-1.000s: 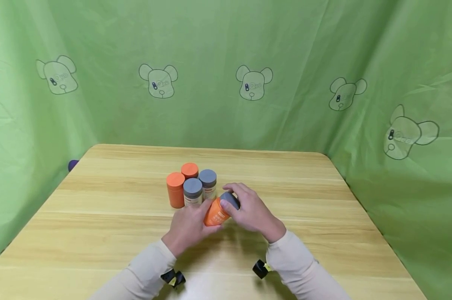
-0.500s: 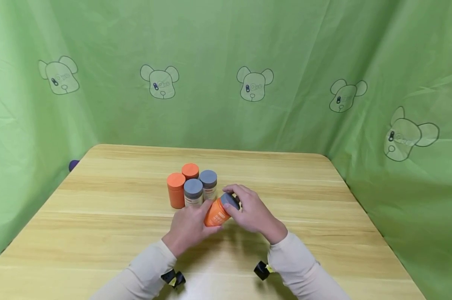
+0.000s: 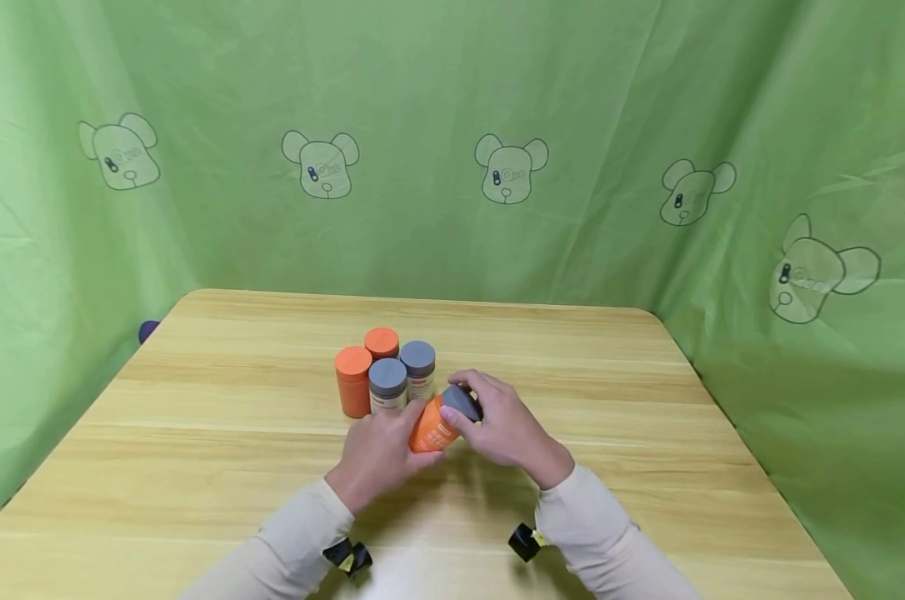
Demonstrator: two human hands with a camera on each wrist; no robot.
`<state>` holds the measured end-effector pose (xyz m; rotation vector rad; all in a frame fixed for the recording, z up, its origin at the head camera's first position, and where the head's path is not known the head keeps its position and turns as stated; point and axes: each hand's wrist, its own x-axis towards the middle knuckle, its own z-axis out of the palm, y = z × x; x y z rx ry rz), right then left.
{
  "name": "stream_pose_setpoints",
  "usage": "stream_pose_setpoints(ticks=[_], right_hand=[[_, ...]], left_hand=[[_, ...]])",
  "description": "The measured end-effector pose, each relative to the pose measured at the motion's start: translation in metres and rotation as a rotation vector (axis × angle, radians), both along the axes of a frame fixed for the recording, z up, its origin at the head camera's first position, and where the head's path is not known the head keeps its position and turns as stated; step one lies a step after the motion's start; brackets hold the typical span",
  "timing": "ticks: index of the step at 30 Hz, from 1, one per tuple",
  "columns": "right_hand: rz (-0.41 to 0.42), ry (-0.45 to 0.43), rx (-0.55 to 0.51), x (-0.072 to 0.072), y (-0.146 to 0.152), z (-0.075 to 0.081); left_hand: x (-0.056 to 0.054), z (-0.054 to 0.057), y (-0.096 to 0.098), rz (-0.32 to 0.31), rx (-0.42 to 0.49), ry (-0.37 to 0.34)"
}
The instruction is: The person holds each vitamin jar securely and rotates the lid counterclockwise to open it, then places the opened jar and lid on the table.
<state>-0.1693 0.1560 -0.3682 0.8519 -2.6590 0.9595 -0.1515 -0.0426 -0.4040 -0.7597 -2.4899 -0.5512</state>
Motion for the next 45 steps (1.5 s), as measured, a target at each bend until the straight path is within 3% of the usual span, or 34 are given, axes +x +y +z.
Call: stream_pose_setpoints(ticks=[8,18,27,35,45], right_hand=[[0.063,0.028,-0.022,-0.0009,0.0046,-0.0011],[-0.038,0.001,-0.004,0.0016,0.0019,-0.0005],[0.024,0.055,-0.015,0.0011,0.0046,-0.0009],[-0.02,0.02,0.013,0.0009,0.003,-0.0022],[0.071,0.11,-0.011,0.0001,0.0073,-0.0045]], left_hand=[[-0.0005,-0.0002,0.001,0.003,0.0,-0.001],[-0.0004,-0.0001,0.0041,-0.013,-0.007,0.014],[-0.0006,-0.0003,0.0039,-0.012,-0.007,0.007],[-0.0009,-0.0008,0.0045,-0.013,-0.006,0.038],[-0.0006,0.0003,0.0051,-0.006,-0.009,0.019]])
